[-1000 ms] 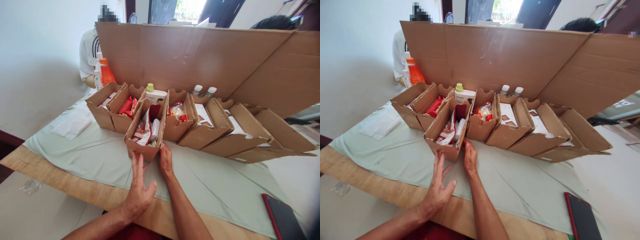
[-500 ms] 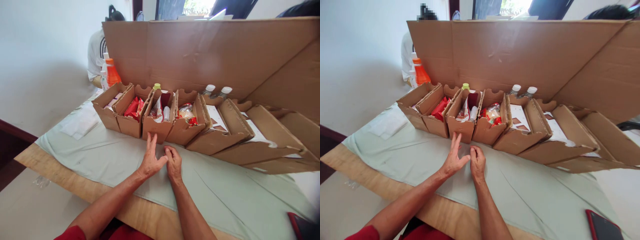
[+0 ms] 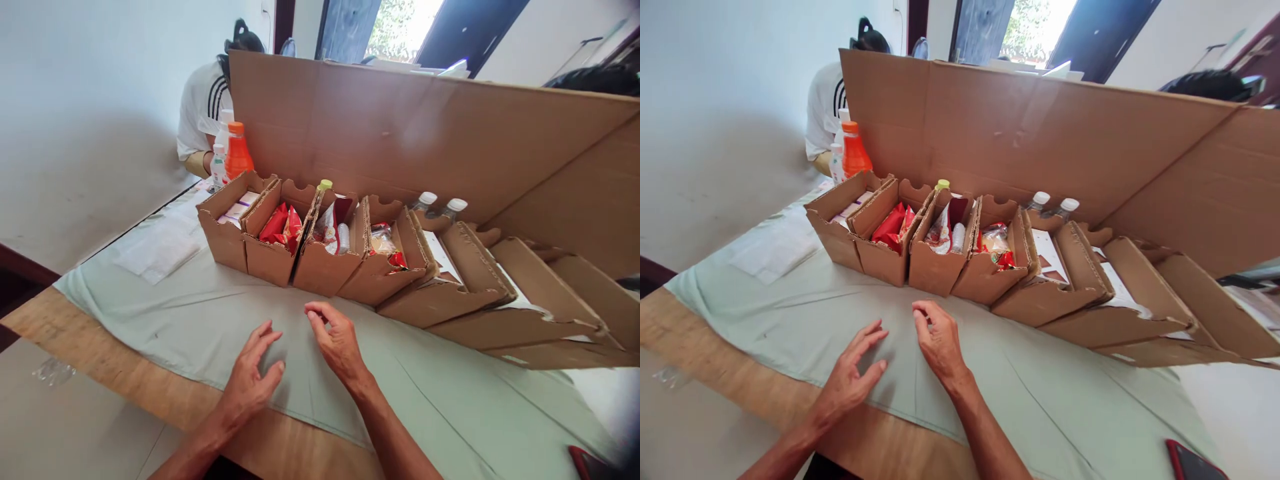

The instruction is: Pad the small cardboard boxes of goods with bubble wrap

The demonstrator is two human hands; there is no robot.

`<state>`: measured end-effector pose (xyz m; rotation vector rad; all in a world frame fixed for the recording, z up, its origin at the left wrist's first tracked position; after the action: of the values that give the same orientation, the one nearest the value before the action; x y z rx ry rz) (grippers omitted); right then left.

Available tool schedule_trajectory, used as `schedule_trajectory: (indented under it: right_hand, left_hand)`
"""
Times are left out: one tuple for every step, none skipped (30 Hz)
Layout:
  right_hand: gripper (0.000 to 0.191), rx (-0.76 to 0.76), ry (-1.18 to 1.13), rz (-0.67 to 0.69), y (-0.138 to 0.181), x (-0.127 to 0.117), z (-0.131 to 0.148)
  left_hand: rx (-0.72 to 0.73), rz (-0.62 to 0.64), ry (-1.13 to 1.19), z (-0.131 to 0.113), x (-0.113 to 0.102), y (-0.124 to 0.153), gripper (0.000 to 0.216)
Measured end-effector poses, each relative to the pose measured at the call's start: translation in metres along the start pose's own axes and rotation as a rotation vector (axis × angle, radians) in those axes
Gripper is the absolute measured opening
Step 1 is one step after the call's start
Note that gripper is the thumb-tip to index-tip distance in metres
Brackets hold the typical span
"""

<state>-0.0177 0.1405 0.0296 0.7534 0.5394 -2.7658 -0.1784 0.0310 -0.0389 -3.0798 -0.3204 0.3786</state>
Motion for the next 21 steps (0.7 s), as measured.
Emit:
schedule_trajectory:
  right_hand:
    - [0.019,-0.059,0.037,0.006,-0.004,0.002,0.013]
    - [0.021,-0.135,0.084,-0.002,-0.009,0.003,0.029]
    - [0.025,-0.221,0.138,-0.02,-0.016,0.005,0.046]
    - [0.03,-0.302,0.197,-0.041,-0.025,0.007,0.063]
    - [0.034,-0.364,0.258,-0.056,-0.036,0.01,0.079]
    - [0.039,-0.391,0.321,-0.056,-0.049,0.016,0.09]
    - [0.042,-0.384,0.396,-0.034,-0.064,0.023,0.097]
    - [0.043,-0.354,0.474,0.004,-0.078,0.032,0.099]
    - [0.041,-0.312,0.545,0.045,-0.09,0.04,0.099]
    - [0.035,-0.277,0.601,0.083,-0.098,0.046,0.097]
    - [0.029,-0.256,0.635,0.113,-0.101,0.05,0.096]
    - [0.026,-0.251,0.65,0.135,-0.098,0.052,0.095]
    - [0.024,-0.271,0.648,0.147,-0.088,0.052,0.097]
    - [0.023,-0.315,0.632,0.151,-0.072,0.049,0.101]
    - [0.023,-0.375,0.603,0.15,-0.052,0.043,0.106]
    - [0.023,-0.449,0.557,0.149,-0.027,0.035,0.113]
    - [0.024,-0.527,0.497,0.143,0.0,0.023,0.119]
    - [0.026,-0.586,0.429,0.137,0.026,0.009,0.124]
    - [0.028,-0.617,0.369,0.146,0.049,-0.008,0.125]
    - [0.031,-0.608,0.332,0.151,0.068,-0.026,0.121]
    - [0.033,-0.588,0.311,0.154,0.084,-0.045,0.115]
  left_hand:
    - [0.001,-0.044,-0.011,0.001,-0.011,-0.004,0.042]
    - [0.005,-0.089,-0.019,0.0,-0.022,-0.008,0.04]
    - [0.013,-0.13,-0.023,-0.001,-0.03,-0.011,0.039]
    - [0.023,-0.163,-0.022,-0.004,-0.036,-0.014,0.038]
    - [0.031,-0.184,-0.016,-0.006,-0.039,-0.016,0.037]
    - [0.035,-0.192,-0.006,-0.007,-0.04,-0.016,0.037]
    - [0.032,-0.186,0.006,-0.007,-0.038,-0.015,0.036]
    - [0.025,-0.168,0.02,-0.005,-0.035,-0.012,0.035]
    - [0.014,-0.149,0.035,-0.002,-0.032,-0.008,0.034]
    - [0.002,-0.136,0.05,0.001,-0.03,-0.004,0.033]
    - [-0.011,-0.139,0.065,0.006,-0.032,0.001,0.032]
    - [-0.024,-0.161,0.083,0.011,-0.037,0.006,0.031]
    - [-0.039,-0.204,0.106,0.017,-0.046,0.011,0.032]
    - [-0.059,-0.26,0.135,0.023,-0.057,0.015,0.034]
    - [-0.09,-0.316,0.166,0.029,-0.07,0.018,0.039]
    - [-0.125,-0.367,0.194,0.035,-0.083,0.022,0.046]
    - [-0.152,-0.412,0.214,0.039,-0.095,0.024,0.053]
    - [-0.167,-0.445,0.225,0.039,-0.105,0.027,0.061]
    - [-0.162,-0.461,0.226,0.037,-0.112,0.028,0.068]
    - [-0.14,-0.46,0.221,0.032,-0.116,0.029,0.073]
    - [-0.108,-0.446,0.212,0.025,-0.117,0.03,0.078]
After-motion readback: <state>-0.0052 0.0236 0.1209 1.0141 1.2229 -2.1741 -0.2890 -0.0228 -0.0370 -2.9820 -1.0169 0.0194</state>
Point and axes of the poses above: each hand's wrist, its own y-axis away from the middle knuckle, its own x-axis out of the palm, z = x × y, the point moved 9 cm from there along -y, towards the middle knuckle, and after that the axes turned 5 degrees about y, right-handed, at the moved point
